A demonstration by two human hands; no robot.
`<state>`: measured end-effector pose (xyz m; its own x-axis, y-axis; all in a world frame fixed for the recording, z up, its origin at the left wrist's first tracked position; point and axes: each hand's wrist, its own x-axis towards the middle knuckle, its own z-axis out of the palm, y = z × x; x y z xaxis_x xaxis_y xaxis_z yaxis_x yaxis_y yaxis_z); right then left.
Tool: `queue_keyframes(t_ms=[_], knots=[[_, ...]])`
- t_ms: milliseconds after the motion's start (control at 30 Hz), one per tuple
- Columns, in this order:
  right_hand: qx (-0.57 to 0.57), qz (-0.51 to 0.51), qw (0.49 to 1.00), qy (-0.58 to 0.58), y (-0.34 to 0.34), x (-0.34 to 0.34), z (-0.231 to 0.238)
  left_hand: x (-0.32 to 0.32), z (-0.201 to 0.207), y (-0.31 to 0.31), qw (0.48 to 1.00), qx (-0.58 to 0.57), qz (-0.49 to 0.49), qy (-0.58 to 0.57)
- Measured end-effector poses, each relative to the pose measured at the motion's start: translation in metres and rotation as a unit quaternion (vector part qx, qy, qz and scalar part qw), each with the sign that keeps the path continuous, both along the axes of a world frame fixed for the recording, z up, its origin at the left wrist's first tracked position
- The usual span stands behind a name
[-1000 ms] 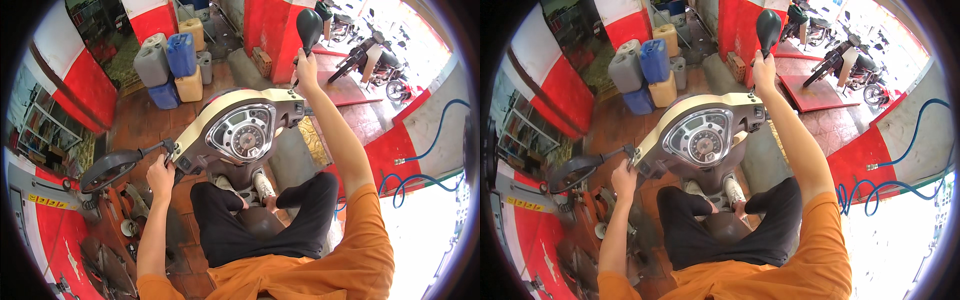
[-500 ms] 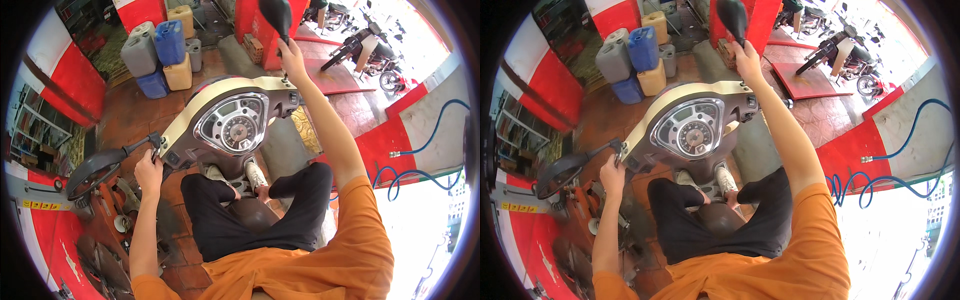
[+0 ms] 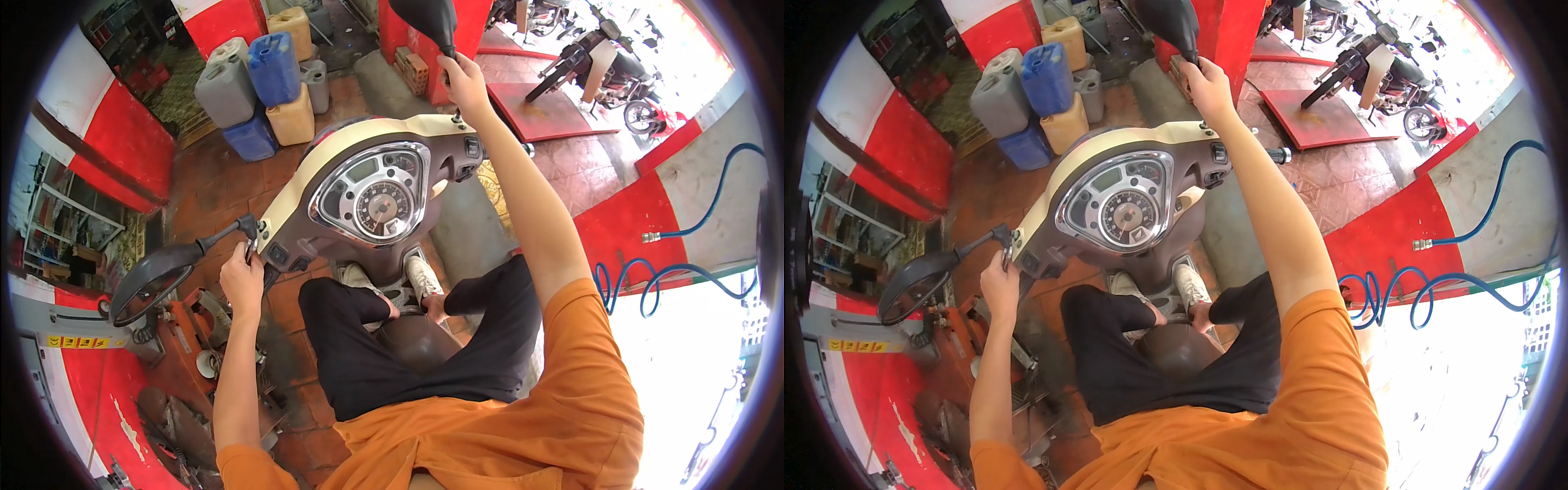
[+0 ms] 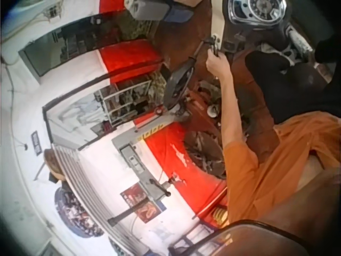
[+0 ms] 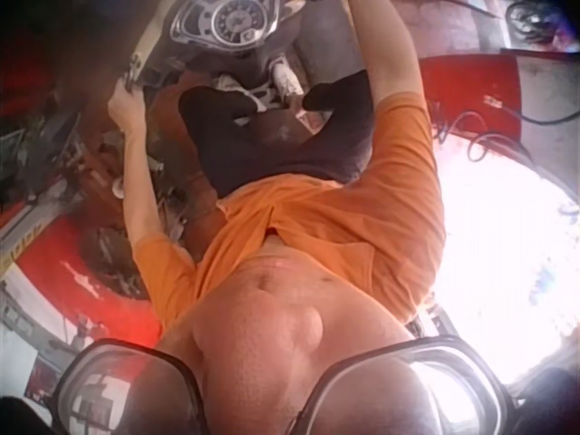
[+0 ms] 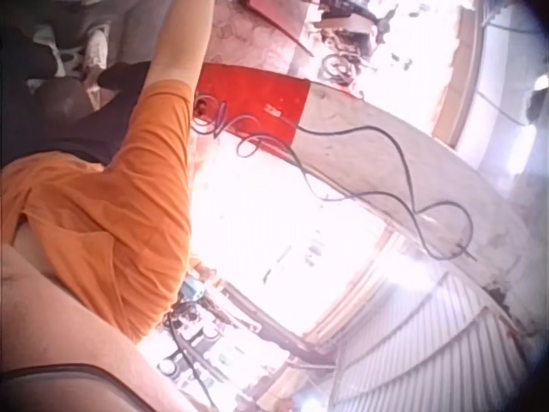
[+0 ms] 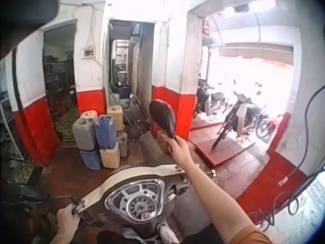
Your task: The person uses two wrenches to loosen and then remove the left rearview mirror from the handlebar of a motorbike. After removing the mirror, the person handles the detached mirror and then touches the mounting point on the handlebar.
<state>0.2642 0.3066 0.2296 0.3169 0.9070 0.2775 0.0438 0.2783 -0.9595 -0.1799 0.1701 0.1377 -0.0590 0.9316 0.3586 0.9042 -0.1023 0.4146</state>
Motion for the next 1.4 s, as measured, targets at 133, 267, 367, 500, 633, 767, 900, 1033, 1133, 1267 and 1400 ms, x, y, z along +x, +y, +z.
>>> queue_keyframes(t_ms=[133,267,367,500,633,767,900,1033,1133,1267,1400], knots=[[0.023,-0.042,0.998,-0.046,0.004,0.0,-0.005,-0.003,-0.002,0.002,1.0,-0.01,-0.007,-0.006],[0.044,-0.084,0.993,-0.063,0.003,-0.007,-0.004,-0.001,0.001,0.002,1.0,-0.012,-0.01,-0.011],[0.033,-0.243,0.96,-0.134,0.004,-0.013,-0.003,-0.007,-0.007,0.006,1.0,-0.012,-0.015,-0.017],[-0.004,-0.303,0.934,-0.191,0.003,-0.019,-0.002,-0.005,-0.005,0.003,1.0,-0.002,-0.015,0.0],[-0.006,-0.282,0.946,-0.157,0.001,-0.018,0.001,-0.001,0.001,0.002,1.0,-0.005,-0.019,-0.01],[0.024,-0.226,0.968,-0.105,0.002,-0.01,-0.004,0.002,0.003,0.001,1.0,-0.011,-0.016,-0.013],[-0.009,0.046,0.986,0.157,0.001,0.01,-0.002,0.0,0.0,0.003,0.999,0.008,-0.027,-0.025],[-0.076,0.166,0.958,0.22,-0.004,0.021,0.004,0.0,0.001,0.002,0.999,0.009,-0.021,-0.023],[-0.066,0.158,0.958,0.231,-0.001,0.02,0.0,-0.003,0.001,0.003,1.0,-0.004,-0.02,-0.022],[-0.039,0.102,0.974,0.2,-0.002,0.013,-0.004,-0.002,-0.003,0.005,0.999,-0.005,-0.026,-0.034],[-0.036,0.04,0.985,0.165,-0.001,0.008,-0.005,-0.002,-0.003,0.005,0.999,-0.002,-0.028,-0.037]])
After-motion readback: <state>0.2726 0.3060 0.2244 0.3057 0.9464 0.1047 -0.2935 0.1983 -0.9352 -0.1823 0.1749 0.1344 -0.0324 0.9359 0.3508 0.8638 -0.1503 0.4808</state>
